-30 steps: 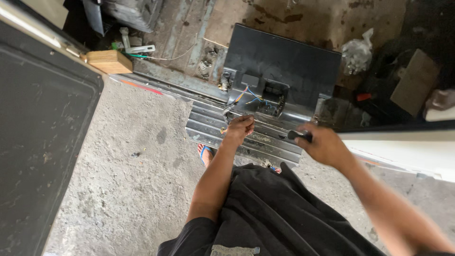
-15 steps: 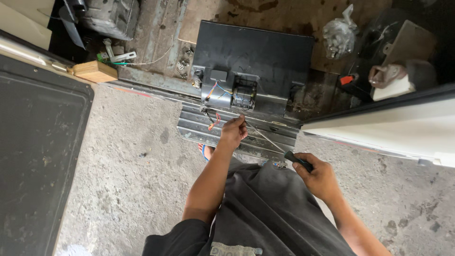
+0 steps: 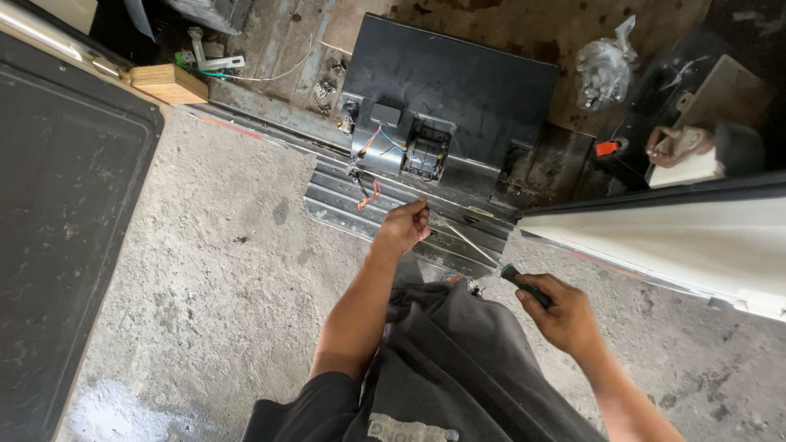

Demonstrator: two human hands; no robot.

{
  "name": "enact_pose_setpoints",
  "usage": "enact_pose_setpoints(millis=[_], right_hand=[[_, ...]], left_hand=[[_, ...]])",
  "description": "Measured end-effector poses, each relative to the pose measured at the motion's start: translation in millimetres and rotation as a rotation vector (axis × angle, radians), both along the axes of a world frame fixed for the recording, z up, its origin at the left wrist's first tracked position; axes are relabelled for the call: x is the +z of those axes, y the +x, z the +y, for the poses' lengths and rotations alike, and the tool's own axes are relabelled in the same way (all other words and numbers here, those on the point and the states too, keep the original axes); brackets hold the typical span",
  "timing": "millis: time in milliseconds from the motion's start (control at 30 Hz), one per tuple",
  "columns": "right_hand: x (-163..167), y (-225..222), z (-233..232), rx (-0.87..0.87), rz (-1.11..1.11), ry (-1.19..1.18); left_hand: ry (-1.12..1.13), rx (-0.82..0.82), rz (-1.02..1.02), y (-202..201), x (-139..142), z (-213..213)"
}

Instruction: The person positions a black electrical component on a metal surface, then uses a screwdriver to tighten screws on its terminal block. The person handles wires and small metal parts during the process.

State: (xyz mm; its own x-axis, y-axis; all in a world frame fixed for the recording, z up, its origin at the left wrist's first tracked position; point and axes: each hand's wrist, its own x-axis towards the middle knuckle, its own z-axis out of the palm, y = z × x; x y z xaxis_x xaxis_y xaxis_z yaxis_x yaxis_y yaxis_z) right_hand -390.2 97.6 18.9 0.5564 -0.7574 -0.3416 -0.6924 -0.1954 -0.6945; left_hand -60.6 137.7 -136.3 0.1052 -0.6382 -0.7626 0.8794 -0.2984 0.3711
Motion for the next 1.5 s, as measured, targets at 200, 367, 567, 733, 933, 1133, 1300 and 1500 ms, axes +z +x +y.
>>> enact_pose_setpoints(millis=[200,367,567,733,933,1133,1300,1500], right_hand=[[13,4,5,-0.151,0.129,0.034],[16,19,13,-0.575,-0.120,0.489],[30,53,51,-0.396,0.299,0.186],[39,107,71,-0.150,0.201,-0.274],[47,159,70,-0.031,0.442,-0.288],[43,179,62,0.087,0.547,-0.309],[41,182,59,0.099,0.551,-0.312],[39,182,56,0.049,0.541,-0.270]], left_hand=[[-0.073,-0.186,0.027,7,-11,-18],[-0.089,-0.228,0.035,2,-18,-22],[0.010,-0.191,0.163,2,-26,-25],[0.074,-0.145,0.118,9,-32,-39],[0.150,-0.275,-0.136,15,-39,-61],[0.087,-0.272,-0.152,17,-49,-63],[0.070,-0.196,-0.122,17,-53,-63],[0.022,-0.206,-0.182,21,-56,-65]])
